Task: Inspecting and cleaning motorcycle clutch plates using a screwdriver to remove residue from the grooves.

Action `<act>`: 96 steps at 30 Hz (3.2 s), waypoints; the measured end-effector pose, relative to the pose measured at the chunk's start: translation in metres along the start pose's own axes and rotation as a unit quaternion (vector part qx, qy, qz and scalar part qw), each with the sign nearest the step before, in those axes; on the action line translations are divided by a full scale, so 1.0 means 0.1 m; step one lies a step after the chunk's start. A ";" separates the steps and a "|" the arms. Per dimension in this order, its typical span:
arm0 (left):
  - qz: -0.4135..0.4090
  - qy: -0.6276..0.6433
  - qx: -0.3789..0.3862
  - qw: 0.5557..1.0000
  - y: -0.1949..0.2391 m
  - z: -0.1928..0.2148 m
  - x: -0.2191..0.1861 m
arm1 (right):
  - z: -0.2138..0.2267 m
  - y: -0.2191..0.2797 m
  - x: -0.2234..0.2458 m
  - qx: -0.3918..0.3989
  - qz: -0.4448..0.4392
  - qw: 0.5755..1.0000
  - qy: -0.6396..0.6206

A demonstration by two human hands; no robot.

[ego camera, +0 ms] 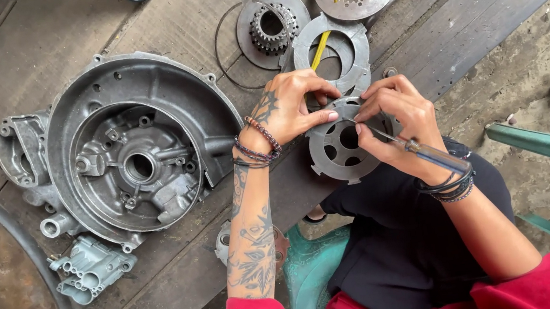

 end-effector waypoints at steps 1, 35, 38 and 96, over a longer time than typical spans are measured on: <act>0.001 -0.002 0.002 1.000 0.01 0.01 -0.02 | -0.01 0.00 0.02 -0.006 0.009 1.000 0.015; -0.002 -0.016 0.018 1.000 0.03 0.03 -0.10 | 0.05 -0.09 -0.03 0.040 0.030 0.999 -0.020; -0.008 -0.012 0.015 1.000 0.02 0.02 -0.08 | 0.02 -0.08 -0.14 0.027 0.029 0.999 -0.026; 0.059 -0.034 0.055 0.996 -0.02 -0.05 -0.05 | 0.04 -0.11 -0.11 0.037 0.005 0.999 -0.019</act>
Point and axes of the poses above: each hand's wrist, its own y-axis away from the middle knuckle, its own z-axis out of the back of the hand, x = y × z, the point moved 1 cm from there along -y, towards the middle knuckle, and after that the axes turned 7 degrees about x, right-handed, at the moved point
